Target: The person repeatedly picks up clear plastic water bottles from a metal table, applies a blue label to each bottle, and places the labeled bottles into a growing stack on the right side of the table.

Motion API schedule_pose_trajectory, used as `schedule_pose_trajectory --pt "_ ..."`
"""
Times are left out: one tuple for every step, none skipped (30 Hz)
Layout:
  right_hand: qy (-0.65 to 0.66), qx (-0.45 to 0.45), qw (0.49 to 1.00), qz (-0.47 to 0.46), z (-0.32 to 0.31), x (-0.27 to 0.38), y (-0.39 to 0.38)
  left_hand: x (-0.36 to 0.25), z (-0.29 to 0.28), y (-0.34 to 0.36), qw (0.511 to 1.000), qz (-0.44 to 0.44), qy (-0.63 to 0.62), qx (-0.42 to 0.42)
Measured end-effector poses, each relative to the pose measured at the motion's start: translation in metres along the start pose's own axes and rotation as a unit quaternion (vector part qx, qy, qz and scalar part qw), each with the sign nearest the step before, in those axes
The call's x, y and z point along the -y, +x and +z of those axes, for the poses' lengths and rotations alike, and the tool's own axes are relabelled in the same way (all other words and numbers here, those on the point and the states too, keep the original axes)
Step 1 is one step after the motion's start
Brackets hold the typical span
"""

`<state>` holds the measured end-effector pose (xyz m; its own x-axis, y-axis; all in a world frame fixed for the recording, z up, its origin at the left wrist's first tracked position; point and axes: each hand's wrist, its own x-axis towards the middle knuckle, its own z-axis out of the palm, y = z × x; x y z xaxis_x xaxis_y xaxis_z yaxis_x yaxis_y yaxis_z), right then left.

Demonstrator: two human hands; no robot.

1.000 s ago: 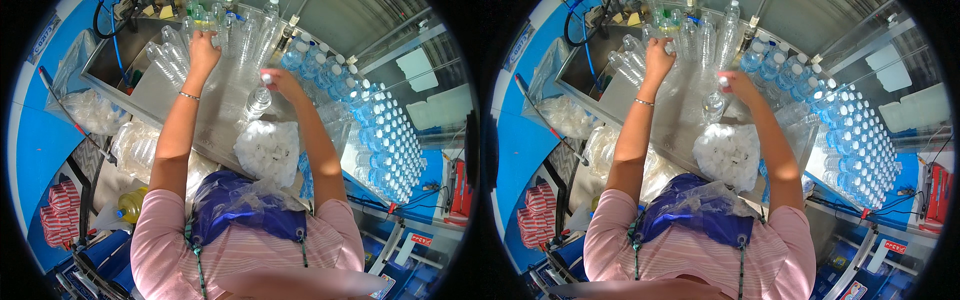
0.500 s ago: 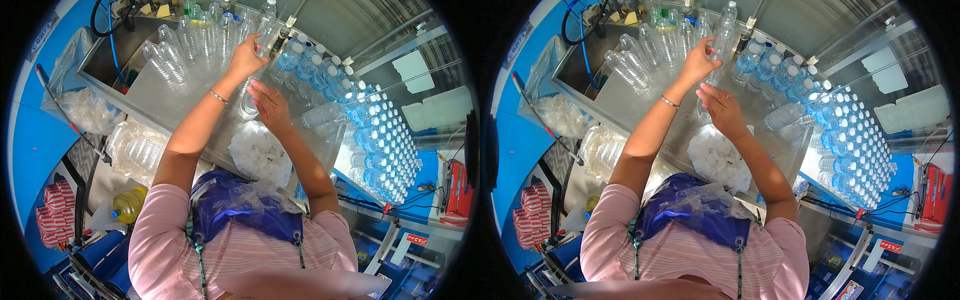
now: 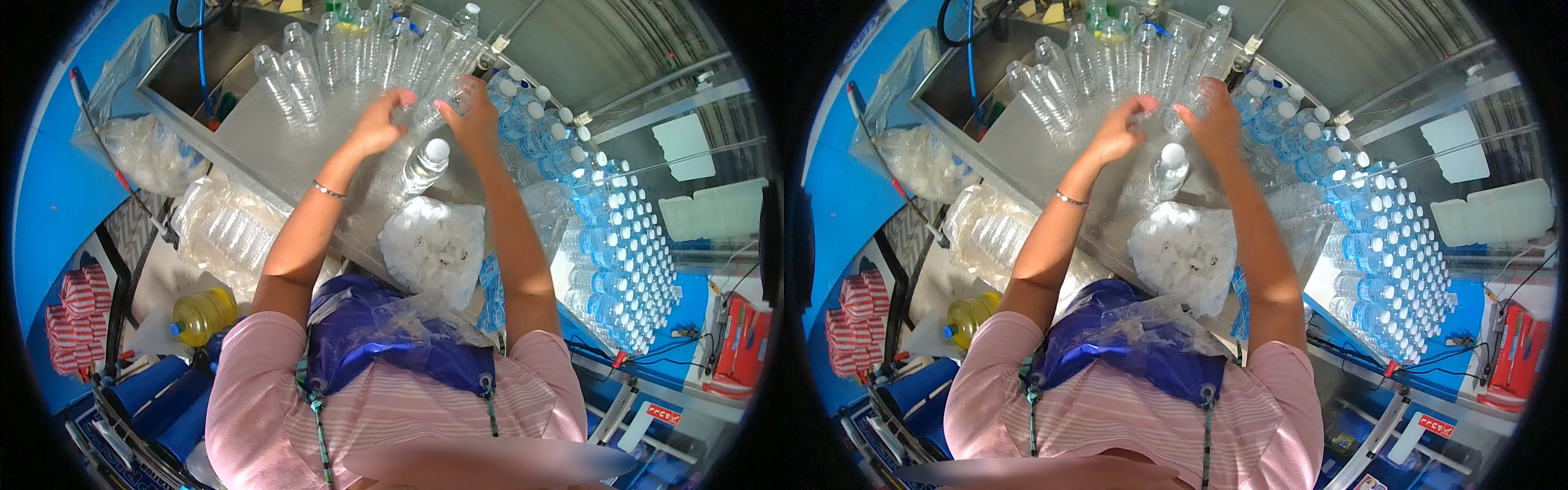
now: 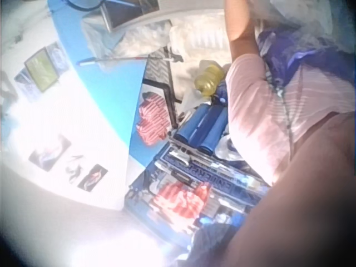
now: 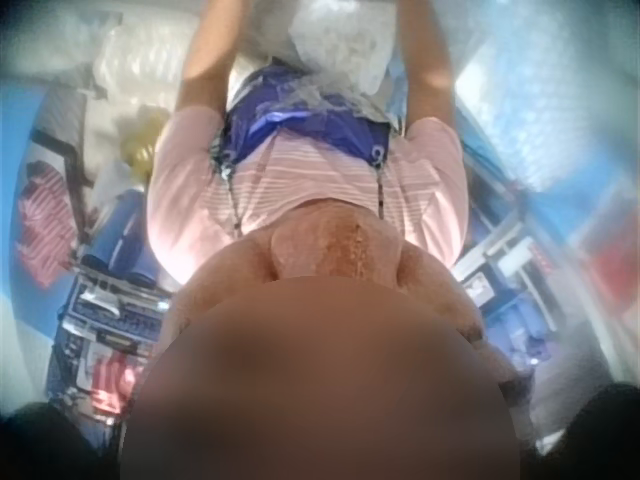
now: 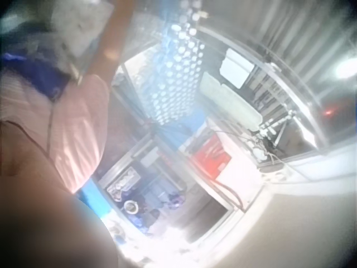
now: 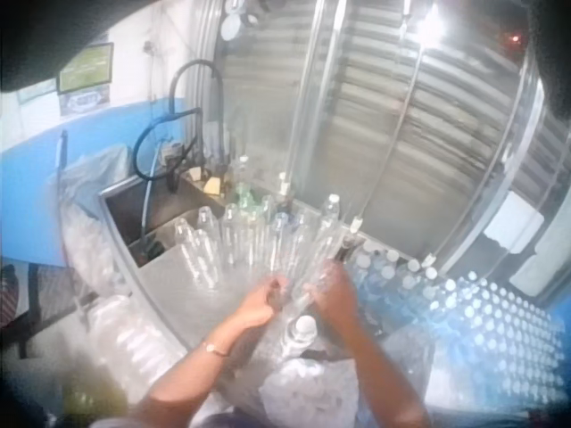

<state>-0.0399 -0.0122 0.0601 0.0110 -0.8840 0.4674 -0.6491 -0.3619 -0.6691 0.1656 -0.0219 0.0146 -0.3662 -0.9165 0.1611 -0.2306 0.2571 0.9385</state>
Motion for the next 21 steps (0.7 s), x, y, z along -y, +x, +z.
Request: schedule_pose_trajectory --pt "-0.046 0.002 0.999 -0.014 0.0 0.0 0.001 0.002 0.008 -0.015 0.995 0.043 -0.032 0.083" --pt "-0.086 -0.001 0.995 -0.046 0.002 0.0 0.003 0.003 0.017 -0.029 0.985 0.049 -0.034 0.163" --pt "-0.127 0.001 0.989 -0.07 0.003 0.0 0.006 0.002 0.027 -0.04 0.985 0.087 -0.031 0.148" --pt "-0.115 0.0 0.99 -0.076 0.004 -0.001 0.01 0.0 0.04 -0.05 0.985 0.102 -0.017 0.135" --pt "-0.103 0.006 0.993 -0.065 0.005 -0.002 0.011 -0.002 0.05 -0.059 0.993 0.062 -0.049 0.085" --pt "-0.092 0.006 0.995 -0.044 0.006 -0.003 0.012 -0.002 0.054 -0.065 0.997 0.031 -0.036 0.054" --pt "-0.091 -0.003 0.994 -0.056 0.006 -0.004 0.013 -0.002 0.057 -0.068 0.999 0.016 -0.027 0.032" --pt "-0.093 -0.018 0.994 -0.062 0.006 -0.005 0.013 0.0 0.055 -0.068 0.999 0.033 -0.024 -0.006" --pt "-0.095 -0.02 0.994 -0.058 0.006 -0.007 0.013 0.003 0.052 -0.069 0.998 0.005 -0.041 -0.045" --pt "-0.083 0.015 0.995 -0.048 0.004 -0.008 0.012 0.007 0.045 -0.069 0.997 -0.004 -0.015 -0.081" --pt "-0.071 0.059 0.996 -0.022 0.004 -0.008 0.012 0.013 0.034 -0.067 0.993 -0.016 0.012 -0.115" --pt "-0.056 0.093 0.994 0.011 0.002 -0.008 0.012 0.019 0.024 -0.065 0.989 -0.03 0.039 -0.141" --pt "-0.055 0.055 0.997 -0.003 0.002 -0.007 0.011 0.024 0.011 -0.061 0.982 -0.028 0.067 -0.174" --pt "-0.053 0.011 0.998 -0.017 0.002 -0.007 0.012 0.029 -0.001 -0.056 0.974 -0.025 0.092 -0.207" --pt "-0.041 -0.024 0.998 -0.028 0.002 -0.006 0.011 0.032 -0.008 -0.055 0.965 -0.041 0.115 -0.23" --pt "-0.066 -0.009 0.997 -0.043 0.003 -0.005 0.012 0.035 -0.013 -0.055 0.965 -0.041 0.099 -0.239" --pt "-0.08 0.009 0.995 -0.053 0.003 -0.004 0.011 0.036 -0.019 -0.055 0.967 -0.053 0.084 -0.235" --pt "-0.098 0.019 0.993 -0.063 0.004 -0.003 0.012 0.036 -0.024 -0.052 0.966 -0.045 0.069 -0.244" --pt "-0.093 0.034 0.993 -0.064 0.005 -0.002 0.012 0.036 -0.023 -0.054 0.964 -0.023 0.066 -0.255" --pt "-0.09 0.046 0.993 -0.059 0.005 -0.002 0.012 0.034 -0.024 -0.054 0.967 -0.055 0.073 -0.238" --pt "-0.084 0.053 0.994 -0.045 0.005 -0.003 0.013 0.033 -0.024 -0.055 0.967 -0.063 0.081 -0.231"
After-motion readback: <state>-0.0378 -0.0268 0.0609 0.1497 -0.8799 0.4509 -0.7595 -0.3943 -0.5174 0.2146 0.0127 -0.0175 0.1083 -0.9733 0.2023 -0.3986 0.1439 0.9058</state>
